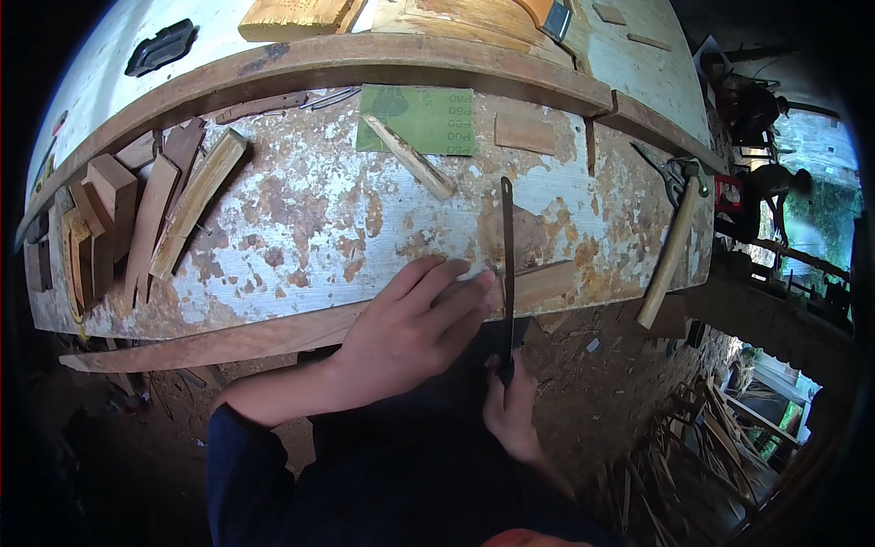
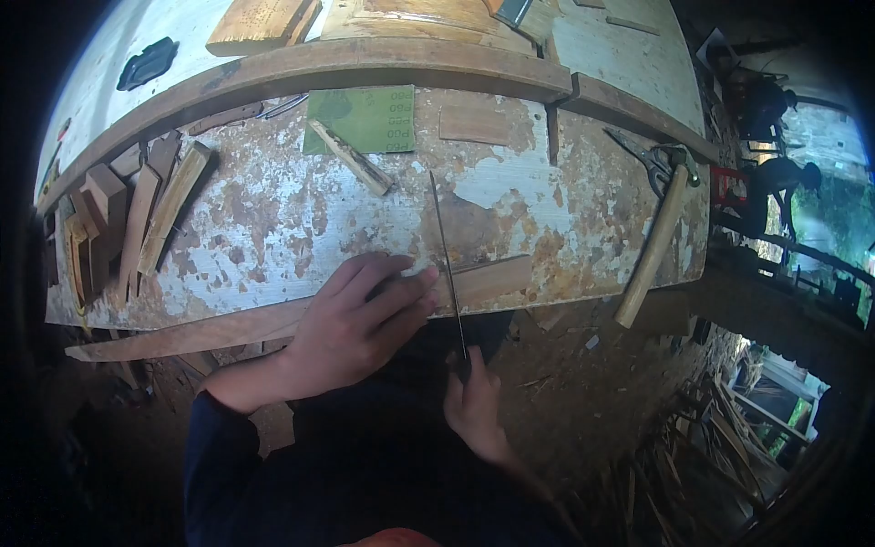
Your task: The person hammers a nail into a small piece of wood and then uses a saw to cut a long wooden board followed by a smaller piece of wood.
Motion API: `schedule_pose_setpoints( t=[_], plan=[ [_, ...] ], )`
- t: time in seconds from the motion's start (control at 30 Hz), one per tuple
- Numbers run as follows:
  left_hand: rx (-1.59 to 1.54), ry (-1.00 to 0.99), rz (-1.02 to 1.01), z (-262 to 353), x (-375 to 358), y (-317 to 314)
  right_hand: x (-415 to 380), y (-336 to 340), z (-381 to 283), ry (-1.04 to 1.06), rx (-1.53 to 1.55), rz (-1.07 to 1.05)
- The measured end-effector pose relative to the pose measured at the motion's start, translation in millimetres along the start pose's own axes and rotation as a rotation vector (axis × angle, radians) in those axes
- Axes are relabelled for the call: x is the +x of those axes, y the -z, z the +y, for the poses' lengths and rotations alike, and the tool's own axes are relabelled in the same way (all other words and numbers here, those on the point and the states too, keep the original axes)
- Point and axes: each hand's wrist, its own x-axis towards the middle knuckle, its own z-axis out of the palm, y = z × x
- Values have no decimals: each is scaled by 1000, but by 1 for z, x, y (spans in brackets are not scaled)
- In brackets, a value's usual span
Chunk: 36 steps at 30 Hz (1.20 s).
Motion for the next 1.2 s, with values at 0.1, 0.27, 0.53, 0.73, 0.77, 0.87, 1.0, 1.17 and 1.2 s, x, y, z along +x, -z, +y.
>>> schedule_pose_setpoints(
  t=[0.1, 0.27, 0.53, 0.73, 0.77, 0.87, 1.0, 1.17, 1.2],
  plan=[
    [7, 3, -9, 1, -1, 0, 2, 0, -4, -7, 16, -14],
    [45, 13, -43, 2, -2, 0, -8, -2, -1, -29, 6, -4],
    [68, 5, -49, 2, -6, -3, -8, -1, -8, 0, 16, 10],
    [79, 3, -47, 2, -7, -4, -6, 2, -16, -90, 0, -27],
    [80, 1, -52, 1, -6, -3, -7, 2, -13, -82, -4, -26],
    [77, 3, -53, 0, -7, -4, -16, -1, 2, -34, -15, -3],
    [63, 0, -53, 0, -6, -3, -4, 1, -14, -74, 29, -27],
    [48, 27, -52, 1, -6, -4, -18, 2, 4, -32, -27, -41],
    [58, 22, -48, 0, -5, -4, -18, 0, 1, 1, -37, -36]
  ],
)
